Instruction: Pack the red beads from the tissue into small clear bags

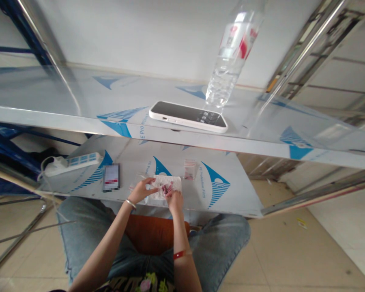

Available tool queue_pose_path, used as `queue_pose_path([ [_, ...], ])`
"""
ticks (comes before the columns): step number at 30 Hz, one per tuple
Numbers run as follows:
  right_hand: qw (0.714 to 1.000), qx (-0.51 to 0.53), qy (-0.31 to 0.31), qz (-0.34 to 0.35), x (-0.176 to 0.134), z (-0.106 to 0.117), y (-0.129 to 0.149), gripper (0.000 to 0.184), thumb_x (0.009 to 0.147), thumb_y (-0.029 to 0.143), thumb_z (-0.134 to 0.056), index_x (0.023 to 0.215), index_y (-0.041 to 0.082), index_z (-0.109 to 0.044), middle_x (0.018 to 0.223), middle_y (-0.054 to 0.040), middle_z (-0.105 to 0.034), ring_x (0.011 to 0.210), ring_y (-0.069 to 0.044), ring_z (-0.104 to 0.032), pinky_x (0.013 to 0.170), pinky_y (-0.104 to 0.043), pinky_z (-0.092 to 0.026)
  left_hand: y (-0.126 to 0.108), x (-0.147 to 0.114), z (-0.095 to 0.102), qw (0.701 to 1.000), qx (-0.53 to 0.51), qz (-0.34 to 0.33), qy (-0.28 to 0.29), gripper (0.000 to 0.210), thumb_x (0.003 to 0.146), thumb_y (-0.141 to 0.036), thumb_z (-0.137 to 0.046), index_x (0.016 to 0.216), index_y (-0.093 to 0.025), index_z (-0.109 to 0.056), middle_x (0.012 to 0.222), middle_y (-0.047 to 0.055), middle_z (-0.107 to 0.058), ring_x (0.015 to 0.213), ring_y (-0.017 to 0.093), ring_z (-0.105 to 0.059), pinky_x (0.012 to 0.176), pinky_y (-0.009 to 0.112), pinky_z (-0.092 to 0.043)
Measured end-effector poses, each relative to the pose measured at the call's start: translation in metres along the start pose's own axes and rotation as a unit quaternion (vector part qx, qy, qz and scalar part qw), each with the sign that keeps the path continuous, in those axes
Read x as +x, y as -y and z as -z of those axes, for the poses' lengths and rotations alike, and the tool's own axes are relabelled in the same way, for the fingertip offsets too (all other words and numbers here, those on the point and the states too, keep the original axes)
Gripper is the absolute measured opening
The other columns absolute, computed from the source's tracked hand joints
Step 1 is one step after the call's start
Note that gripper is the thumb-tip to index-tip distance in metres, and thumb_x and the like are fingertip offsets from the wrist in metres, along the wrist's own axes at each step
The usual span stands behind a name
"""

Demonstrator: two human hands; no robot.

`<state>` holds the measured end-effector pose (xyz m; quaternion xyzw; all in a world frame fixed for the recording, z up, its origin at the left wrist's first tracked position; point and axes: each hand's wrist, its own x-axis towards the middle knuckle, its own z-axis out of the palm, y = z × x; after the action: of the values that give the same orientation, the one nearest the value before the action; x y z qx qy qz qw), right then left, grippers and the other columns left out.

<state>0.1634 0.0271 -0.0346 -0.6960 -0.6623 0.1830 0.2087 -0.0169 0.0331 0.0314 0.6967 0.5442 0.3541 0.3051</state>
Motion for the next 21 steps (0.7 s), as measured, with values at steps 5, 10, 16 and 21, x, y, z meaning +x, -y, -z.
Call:
queue_pose_path([
  [5,1.0,0.017,0.011,-0.009,-0.001,-0.0021,0.0001,0.011,0.07,0.017,-0.066,0.077,0.021,-0.074,0.083,-0.0062,-0.069,0.086,-0.02,-0.06,0.079,-0.025,-0.043,0.0005,-0.0005,-0.0001,1.0,-0.01,0.001,0.005,0.047,0.065,-0.038,-0.072,0.105,-0.016,-0.06,0.103,0.01,-0.067,0.094,0.022,-0.062,0.083,0.032,-0.048],
  [10,1.0,0.024,-0.006,0.001,-0.0015,-0.0038,0.0009,0.012,0.073,0.017,-0.063,0.079,0.018,-0.074,0.083,-0.0079,-0.069,0.086,-0.021,-0.06,0.076,-0.025,-0.043,0.0006,-0.0004,0.0001,1.0,-0.015,-0.003,0.007,0.047,0.066,-0.038,-0.072,0.106,-0.017,-0.06,0.104,0.009,-0.067,0.095,0.022,-0.062,0.085,0.033,-0.048],
  [16,0.998,0.043,-0.045,0.018,0.0002,-0.0001,0.0031,0.014,0.078,0.018,-0.058,0.083,0.016,-0.071,0.083,-0.0084,-0.067,0.083,-0.019,-0.059,0.076,-0.025,-0.043,0.0052,-0.0004,-0.003,1.0,-0.008,-0.014,0.012,0.048,0.065,-0.037,-0.072,0.107,-0.018,-0.059,0.105,0.008,-0.067,0.095,0.022,-0.063,0.084,0.033,-0.049],
  [21,0.999,0.037,-0.025,0.016,-0.0013,0.0,-0.0008,0.008,0.072,0.022,-0.066,0.075,0.017,-0.071,0.078,-0.0061,-0.066,0.075,-0.016,-0.06,0.071,-0.023,-0.043,0.0081,0.0003,-0.0041,1.0,0.007,-0.003,0.013,0.05,0.065,-0.039,-0.072,0.107,-0.015,-0.06,0.103,0.01,-0.067,0.093,0.023,-0.063,0.083,0.033,-0.049],
])
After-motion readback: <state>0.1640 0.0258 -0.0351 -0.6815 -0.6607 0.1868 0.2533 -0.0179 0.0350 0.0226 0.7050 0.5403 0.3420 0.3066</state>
